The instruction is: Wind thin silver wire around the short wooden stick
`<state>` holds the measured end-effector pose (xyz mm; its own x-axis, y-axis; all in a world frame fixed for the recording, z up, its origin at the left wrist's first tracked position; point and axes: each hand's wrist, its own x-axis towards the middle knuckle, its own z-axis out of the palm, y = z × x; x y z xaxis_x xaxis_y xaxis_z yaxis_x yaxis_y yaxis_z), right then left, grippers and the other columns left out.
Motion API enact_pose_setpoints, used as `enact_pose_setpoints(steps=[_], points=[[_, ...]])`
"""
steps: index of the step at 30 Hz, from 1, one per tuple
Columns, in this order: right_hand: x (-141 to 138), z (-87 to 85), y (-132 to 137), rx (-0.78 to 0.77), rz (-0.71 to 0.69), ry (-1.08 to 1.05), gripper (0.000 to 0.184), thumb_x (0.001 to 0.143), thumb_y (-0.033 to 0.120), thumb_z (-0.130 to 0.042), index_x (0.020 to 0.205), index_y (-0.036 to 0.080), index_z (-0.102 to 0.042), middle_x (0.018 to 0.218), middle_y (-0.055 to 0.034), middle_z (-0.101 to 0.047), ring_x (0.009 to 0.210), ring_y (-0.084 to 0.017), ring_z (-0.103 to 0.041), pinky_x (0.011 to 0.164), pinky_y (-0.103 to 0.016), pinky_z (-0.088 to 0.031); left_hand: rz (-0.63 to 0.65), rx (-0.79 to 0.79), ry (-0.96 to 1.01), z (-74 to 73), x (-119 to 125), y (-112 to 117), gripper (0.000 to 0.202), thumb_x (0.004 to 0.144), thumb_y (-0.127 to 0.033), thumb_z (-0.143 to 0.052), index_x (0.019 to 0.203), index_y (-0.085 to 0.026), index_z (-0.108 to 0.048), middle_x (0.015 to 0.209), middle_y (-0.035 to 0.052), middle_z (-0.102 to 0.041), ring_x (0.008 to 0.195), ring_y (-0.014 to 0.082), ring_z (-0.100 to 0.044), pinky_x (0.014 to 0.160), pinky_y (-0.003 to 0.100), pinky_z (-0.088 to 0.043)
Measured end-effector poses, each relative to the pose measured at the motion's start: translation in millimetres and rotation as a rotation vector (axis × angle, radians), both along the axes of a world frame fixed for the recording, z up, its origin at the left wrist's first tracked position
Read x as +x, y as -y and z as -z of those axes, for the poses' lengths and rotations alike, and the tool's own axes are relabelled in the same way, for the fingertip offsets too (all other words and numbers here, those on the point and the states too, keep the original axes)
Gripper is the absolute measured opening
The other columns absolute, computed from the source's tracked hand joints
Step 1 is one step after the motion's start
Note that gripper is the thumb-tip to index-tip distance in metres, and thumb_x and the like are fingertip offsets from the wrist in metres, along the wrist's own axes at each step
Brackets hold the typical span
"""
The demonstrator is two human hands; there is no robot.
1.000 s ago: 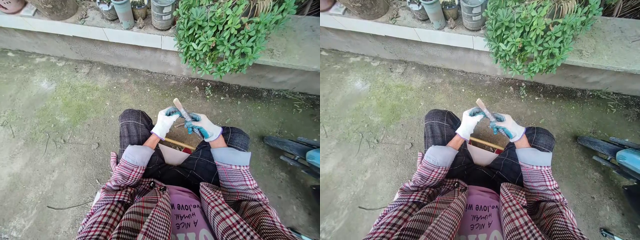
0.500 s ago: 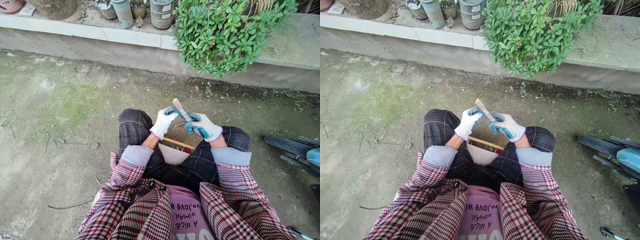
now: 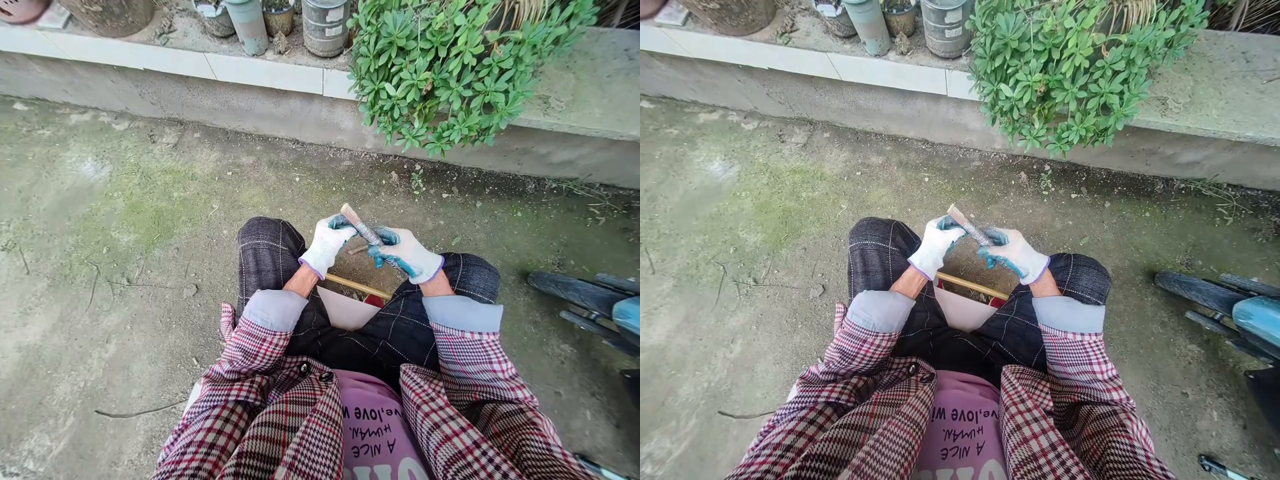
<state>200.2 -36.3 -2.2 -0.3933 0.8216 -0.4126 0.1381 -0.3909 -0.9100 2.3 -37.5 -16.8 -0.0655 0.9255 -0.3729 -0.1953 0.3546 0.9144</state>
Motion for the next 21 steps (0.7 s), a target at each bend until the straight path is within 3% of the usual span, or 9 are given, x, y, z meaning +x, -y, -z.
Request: enact_pose_setpoints(steps=[3,7,11,14,17,21], points=[[-1,-1.2,-2,-0.003,0.033,0.004,0.049,0.058,0.032,-0.094,0.101,0.017,-0.077,0.077,0.0018,-0.073,0.056,-0.012,-0.058,0.051,-0.029,-0.056,-0.015,-0.017,0.024,-3.4,0,1,0.01,0.07,-0.009,-0.073,0.077,-0.016,-0.068,0.066,-0.0036,-0.064,0.064,0.0107,-0.053,0.064,0.025,-0.045],[-1,-0.3,-3,0.033,0.051,0.047,0.048,0.058,0.031,-0.093,0.101,0.018,-0.077,0.079,0.0016,-0.075,0.06,-0.014,-0.06,0.054,-0.029,-0.057,0.086,0.041,0.036,-6.0,1,3,0.014,0.071,-0.016,-0.08,0.077,-0.016,-0.067,0.07,-0.0026,-0.065,0.068,0.011,-0.054,0.068,0.026,-0.046],[-1,1.2,0,0.053,0.032,0.111,0.044,0.058,0.033,-0.094,0.095,0.018,-0.076,0.077,0.0026,-0.072,0.063,-0.014,-0.059,0.054,-0.028,-0.058,0.072,-0.017,-0.018,-4.6,1,3,0.027,0.073,-0.022,-0.085,0.068,-0.018,-0.058,0.063,-0.0058,-0.054,0.062,0.0087,-0.046,0.064,0.026,-0.04],[4,-1.2,3,-0.024,-0.064,0.07,0.04,0.065,0.038,-0.094,0.093,0.019,-0.073,0.079,-0.0002,-0.074,0.061,-0.014,-0.064,0.055,-0.028,-0.06,0.043,-0.062,0.007,-4.5,-6,1,0.03,0.077,-0.025,-0.085,0.07,-0.019,-0.057,0.059,-0.0082,-0.047,0.054,0.0063,-0.038,0.056,0.025,-0.032],[10,-4.9,6,-0.11,-0.149,0.037,0.045,0.07,0.05,-0.092,0.096,0.019,-0.072,0.078,-0.003,-0.076,0.05,-0.012,-0.059,0.042,-0.025,-0.052,0.007,-0.09,0.054,-7.1,-15,-1,0.033,0.084,-0.029,-0.081,0.072,-0.021,-0.051,0.053,-0.0105,-0.039,0.046,0.0047,-0.029,0.05,0.025,-0.024],[10,-1.7,4,-0.059,0.003,0.077,0.051,0.071,0.052,-0.089,0.105,0.018,-0.073,0.072,0.0006,-0.07,0.045,-0.009,-0.051,0.035,-0.023,-0.043,0.1,-0.054,0.025,-5.0,-10,1,0.019,0.1,-0.029,-0.065,0.085,-0.02,-0.058,0.055,-0.0091,-0.044,0.044,0.0071,-0.038,0.048,0.024,-0.029]])
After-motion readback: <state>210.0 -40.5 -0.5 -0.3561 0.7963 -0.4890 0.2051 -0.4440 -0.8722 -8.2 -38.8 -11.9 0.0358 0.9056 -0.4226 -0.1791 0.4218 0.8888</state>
